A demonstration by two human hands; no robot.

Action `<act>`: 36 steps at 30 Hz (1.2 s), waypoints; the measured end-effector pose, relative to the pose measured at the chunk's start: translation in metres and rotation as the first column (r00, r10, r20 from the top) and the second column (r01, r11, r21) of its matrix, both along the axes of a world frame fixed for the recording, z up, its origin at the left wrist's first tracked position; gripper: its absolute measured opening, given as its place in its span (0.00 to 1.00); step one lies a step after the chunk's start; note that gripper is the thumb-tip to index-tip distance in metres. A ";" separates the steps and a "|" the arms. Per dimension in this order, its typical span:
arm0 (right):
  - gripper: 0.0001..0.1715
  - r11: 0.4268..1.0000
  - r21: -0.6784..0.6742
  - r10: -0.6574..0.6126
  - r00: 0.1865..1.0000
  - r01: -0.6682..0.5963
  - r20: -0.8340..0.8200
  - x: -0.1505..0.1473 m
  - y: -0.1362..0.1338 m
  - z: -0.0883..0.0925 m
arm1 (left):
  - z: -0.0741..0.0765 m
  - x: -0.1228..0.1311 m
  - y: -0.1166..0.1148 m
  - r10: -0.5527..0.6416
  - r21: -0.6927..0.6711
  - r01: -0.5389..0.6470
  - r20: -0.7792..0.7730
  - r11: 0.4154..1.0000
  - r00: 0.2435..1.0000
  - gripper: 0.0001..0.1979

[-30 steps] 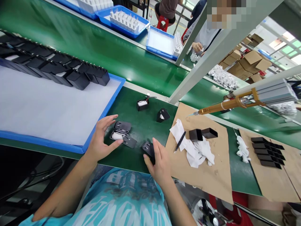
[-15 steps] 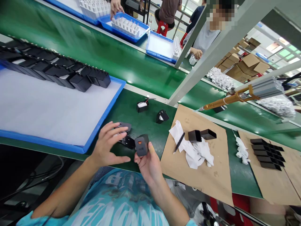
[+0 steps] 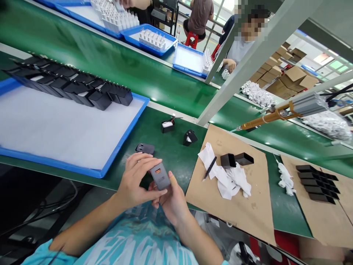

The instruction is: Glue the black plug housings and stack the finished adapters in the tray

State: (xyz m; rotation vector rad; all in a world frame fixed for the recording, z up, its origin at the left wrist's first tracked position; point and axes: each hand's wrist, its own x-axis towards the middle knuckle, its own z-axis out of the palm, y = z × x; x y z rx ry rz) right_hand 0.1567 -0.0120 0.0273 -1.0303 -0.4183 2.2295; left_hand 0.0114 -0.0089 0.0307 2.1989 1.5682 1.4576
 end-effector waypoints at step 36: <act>0.26 0.983 0.132 -0.139 0.986 0.127 0.086 0.019 -0.010 -0.002 | -0.011 -0.004 -0.008 -0.286 -0.062 0.299 0.166 0.952 0.944 0.20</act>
